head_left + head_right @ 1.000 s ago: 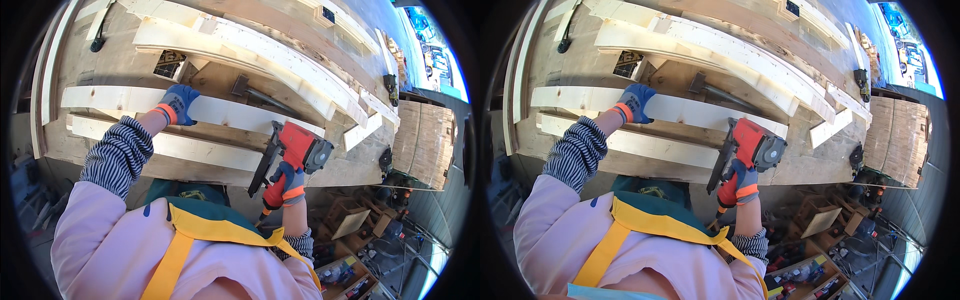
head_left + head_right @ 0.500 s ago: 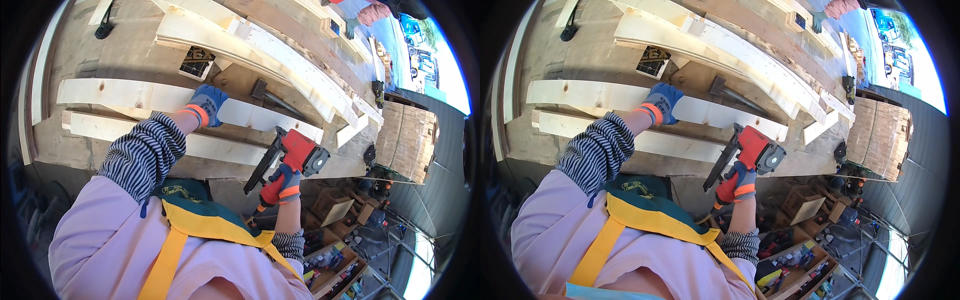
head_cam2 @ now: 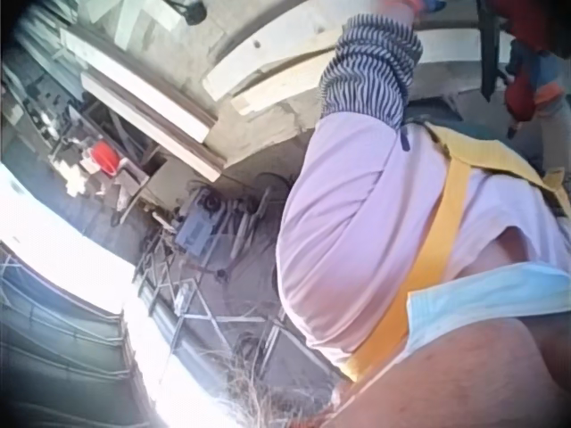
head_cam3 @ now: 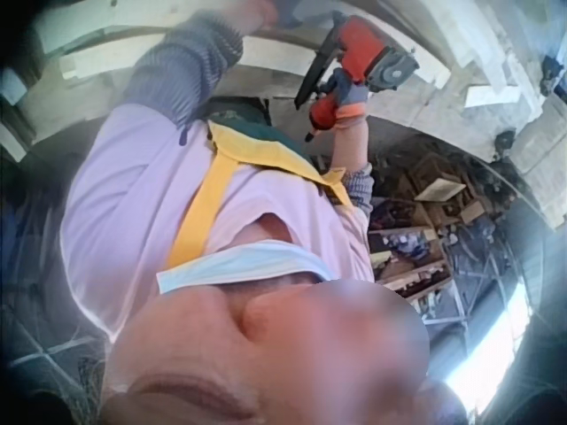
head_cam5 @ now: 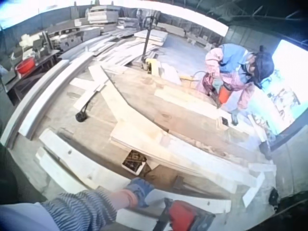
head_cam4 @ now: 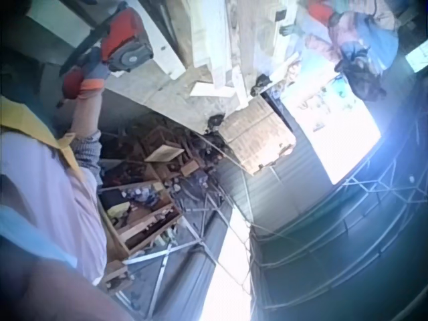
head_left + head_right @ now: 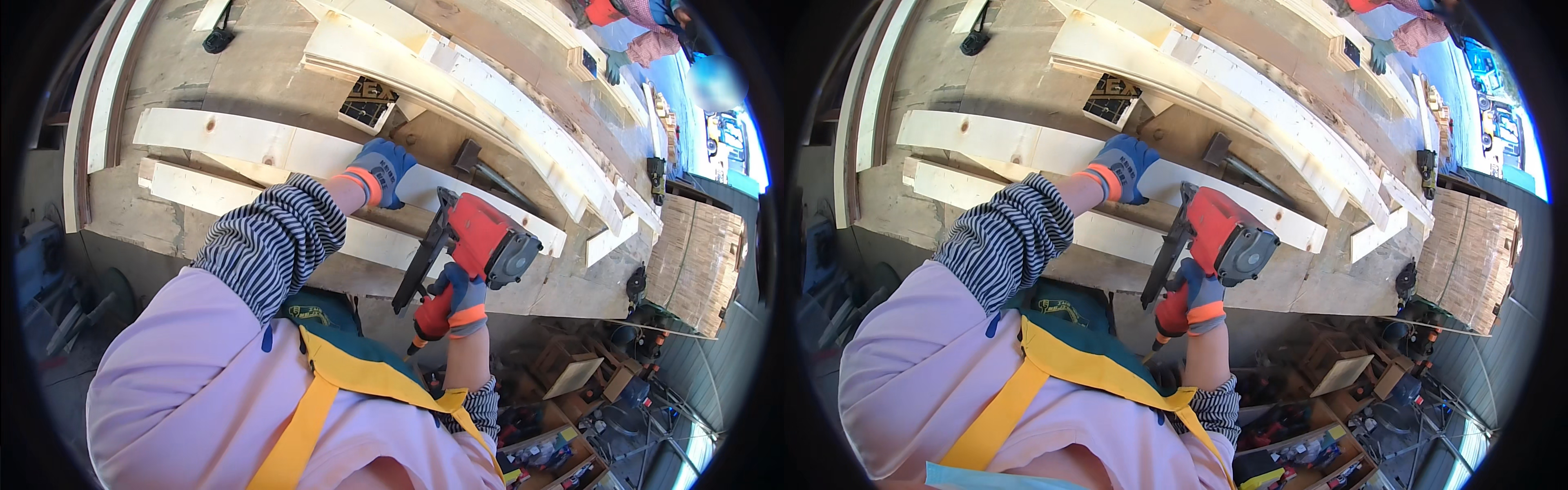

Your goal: The person measures and cuts wooden planks using a tape measure and a nail gun. They align the planks on a workbench, secure them with nails, and stack the finished pieces.

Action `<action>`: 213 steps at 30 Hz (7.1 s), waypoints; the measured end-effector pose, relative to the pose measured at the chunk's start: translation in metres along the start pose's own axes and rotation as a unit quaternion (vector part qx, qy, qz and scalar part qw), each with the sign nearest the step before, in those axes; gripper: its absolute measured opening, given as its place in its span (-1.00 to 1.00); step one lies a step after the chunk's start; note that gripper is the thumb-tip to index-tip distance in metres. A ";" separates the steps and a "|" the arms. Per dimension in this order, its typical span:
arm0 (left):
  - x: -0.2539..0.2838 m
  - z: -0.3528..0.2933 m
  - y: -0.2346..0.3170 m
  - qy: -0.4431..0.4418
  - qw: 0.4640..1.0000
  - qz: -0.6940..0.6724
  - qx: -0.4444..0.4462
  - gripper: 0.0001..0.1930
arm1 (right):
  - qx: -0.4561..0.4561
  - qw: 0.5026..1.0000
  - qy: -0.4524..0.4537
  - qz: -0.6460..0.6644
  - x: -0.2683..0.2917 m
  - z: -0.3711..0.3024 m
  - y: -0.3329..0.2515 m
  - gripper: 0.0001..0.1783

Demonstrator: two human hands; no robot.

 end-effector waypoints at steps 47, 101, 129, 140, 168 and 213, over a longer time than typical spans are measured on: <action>0.059 -0.201 -0.295 0.013 0.999 0.008 -0.028 -0.15 | -0.067 0.988 0.099 0.096 -0.235 -0.058 -0.088 -0.86; 0.079 -0.288 -0.430 0.040 0.998 0.005 -0.055 -0.11 | 0.119 0.956 -0.086 -0.254 -0.527 -0.089 -0.186 -0.85; 0.047 -0.347 -0.346 0.177 0.972 0.136 0.073 0.28 | -0.357 0.924 0.043 -0.127 -0.249 -0.345 0.302 -0.35; -0.014 -0.271 -0.160 0.098 0.991 0.091 0.021 0.19 | -0.334 0.931 0.085 -0.122 -0.111 -0.315 0.330 -0.39; -0.007 0.007 0.007 -0.062 0.985 0.075 0.145 -0.11 | 0.070 0.867 0.338 -0.360 0.376 0.160 0.113 -0.45; 0.220 -0.470 -0.349 0.043 0.924 -0.307 0.223 0.10 | 0.115 0.873 -0.441 0.173 -0.664 -0.151 -0.164 -0.49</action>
Point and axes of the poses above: each hand's wrist, its own z-axis towards the middle knuckle, its own x-axis out of the back of the hand, y = z × x, the point moved 9 cm from there along z, towards the middle knuckle, and after that the axes turned 12 degrees about -z, right-handed, at the moved point
